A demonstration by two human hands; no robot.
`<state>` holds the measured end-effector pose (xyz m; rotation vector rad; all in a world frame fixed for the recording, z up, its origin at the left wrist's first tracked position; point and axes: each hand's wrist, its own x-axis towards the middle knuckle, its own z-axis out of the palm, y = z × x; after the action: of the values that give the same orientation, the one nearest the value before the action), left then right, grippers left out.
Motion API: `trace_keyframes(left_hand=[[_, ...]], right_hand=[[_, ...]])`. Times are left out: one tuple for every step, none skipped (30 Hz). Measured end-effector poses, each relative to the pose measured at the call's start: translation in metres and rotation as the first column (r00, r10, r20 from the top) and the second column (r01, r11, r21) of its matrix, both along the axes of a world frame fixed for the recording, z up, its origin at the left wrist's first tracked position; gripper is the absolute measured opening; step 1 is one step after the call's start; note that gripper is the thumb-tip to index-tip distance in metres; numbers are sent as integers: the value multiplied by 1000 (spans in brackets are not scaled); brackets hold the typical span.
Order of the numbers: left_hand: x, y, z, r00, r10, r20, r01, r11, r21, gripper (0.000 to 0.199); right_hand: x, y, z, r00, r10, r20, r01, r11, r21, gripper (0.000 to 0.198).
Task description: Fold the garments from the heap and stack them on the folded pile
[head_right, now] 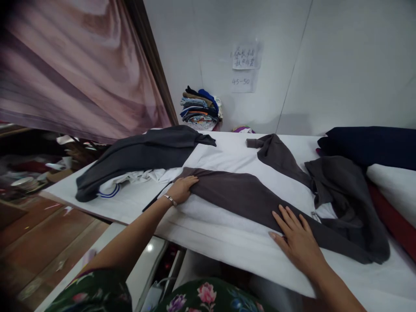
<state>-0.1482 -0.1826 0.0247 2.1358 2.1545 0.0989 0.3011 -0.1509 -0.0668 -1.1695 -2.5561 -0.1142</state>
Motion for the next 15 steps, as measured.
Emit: trace_keyframes(left_hand=[[0,-1,3,999,6,53,-3,999,-41,63],[-1,-2,7,993,12,115,-4,997,-73,63],[0,-2,10,984,21,175,-5,996,-91,63],[1,0,13,974,30,226,-10,996,-89,60],[2,2,14,965,38,258,-22,998,-66,57],[4,5,15,963,42,265,-36,999,-28,52],[7,9,14,969,38,246,-44,999,18,48],[10,14,12,979,31,202,-45,997,64,46],[12,19,8,990,26,142,-41,994,102,46],[14,24,4,997,29,77,-38,991,126,47],[16,29,-1,999,39,19,-41,991,130,49],[16,33,-5,998,55,-25,-52,992,116,51],[17,37,-10,996,75,-51,-70,993,91,53],[16,39,-14,994,92,-62,-88,994,64,56],[15,40,-17,993,100,-65,-98,994,42,57]], right_hand=[[1,0,-1,1000,-2,4,2,1000,-7,61],[2,1,0,1000,-6,6,6,1000,-18,60],[2,2,1,1000,-8,8,9,999,-36,60],[2,3,4,1000,-12,8,12,998,-59,58],[0,4,9,1000,-14,4,15,996,-85,57],[-2,6,15,1000,-17,-5,17,995,-103,56],[-7,8,22,1000,-19,-18,17,994,-111,55],[-12,11,30,999,-20,-32,16,994,-108,55],[-19,14,37,999,-17,-46,13,995,-96,55],[-25,18,43,998,-14,-56,10,997,-77,55],[-32,22,46,998,-8,-58,4,998,-63,55],[-37,27,47,999,-3,-51,0,998,-56,56],[-42,31,46,999,-3,-37,1,998,-61,56],[-44,36,42,1000,-4,-17,3,997,-76,57],[-45,40,36,1000,-7,8,8,995,-100,58]])
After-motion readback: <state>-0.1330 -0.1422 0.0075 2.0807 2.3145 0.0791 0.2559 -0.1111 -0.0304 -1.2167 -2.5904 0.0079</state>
